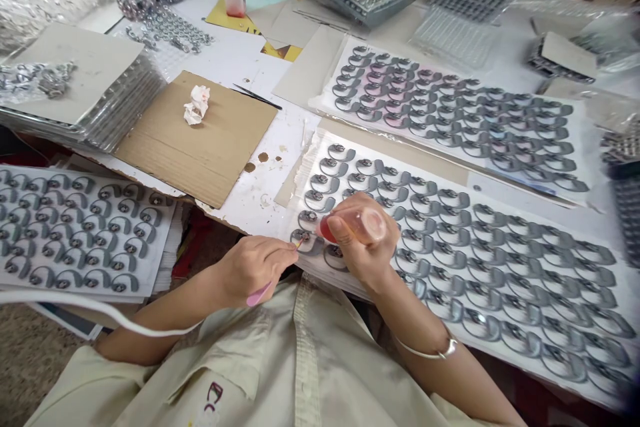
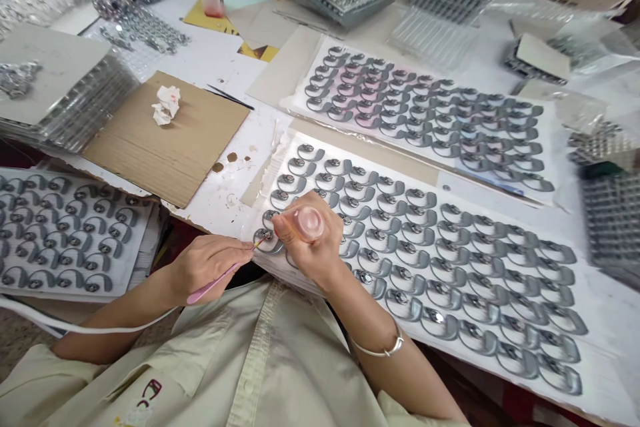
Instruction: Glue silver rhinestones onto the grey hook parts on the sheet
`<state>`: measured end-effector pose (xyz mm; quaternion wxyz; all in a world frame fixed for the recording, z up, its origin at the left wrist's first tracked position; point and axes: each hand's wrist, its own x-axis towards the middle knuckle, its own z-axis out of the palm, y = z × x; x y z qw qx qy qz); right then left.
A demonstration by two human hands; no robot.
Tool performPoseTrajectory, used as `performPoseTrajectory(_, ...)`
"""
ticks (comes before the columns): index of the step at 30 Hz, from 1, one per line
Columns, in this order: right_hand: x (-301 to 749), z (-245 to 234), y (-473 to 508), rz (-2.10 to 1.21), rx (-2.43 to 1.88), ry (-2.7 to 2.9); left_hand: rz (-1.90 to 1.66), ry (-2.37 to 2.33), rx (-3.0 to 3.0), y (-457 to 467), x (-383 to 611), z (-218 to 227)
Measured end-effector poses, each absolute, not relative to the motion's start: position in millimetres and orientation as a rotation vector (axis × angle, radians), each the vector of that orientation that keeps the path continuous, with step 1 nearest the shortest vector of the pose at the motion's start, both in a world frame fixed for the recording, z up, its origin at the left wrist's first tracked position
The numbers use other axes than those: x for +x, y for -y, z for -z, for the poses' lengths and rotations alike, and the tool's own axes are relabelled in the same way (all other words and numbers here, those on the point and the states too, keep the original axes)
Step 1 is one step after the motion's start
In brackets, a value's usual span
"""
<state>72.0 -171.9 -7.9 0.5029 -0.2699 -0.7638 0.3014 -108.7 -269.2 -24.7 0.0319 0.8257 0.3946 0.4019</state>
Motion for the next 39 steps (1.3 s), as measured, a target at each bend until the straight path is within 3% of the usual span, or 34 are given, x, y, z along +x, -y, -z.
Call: performPoseTrajectory(39, 75.8, 5.3, 174.6, -0.737, -0.584, 1.913, -1.245, -1.109, 2.314, 263.6, -115.5, 25.5)
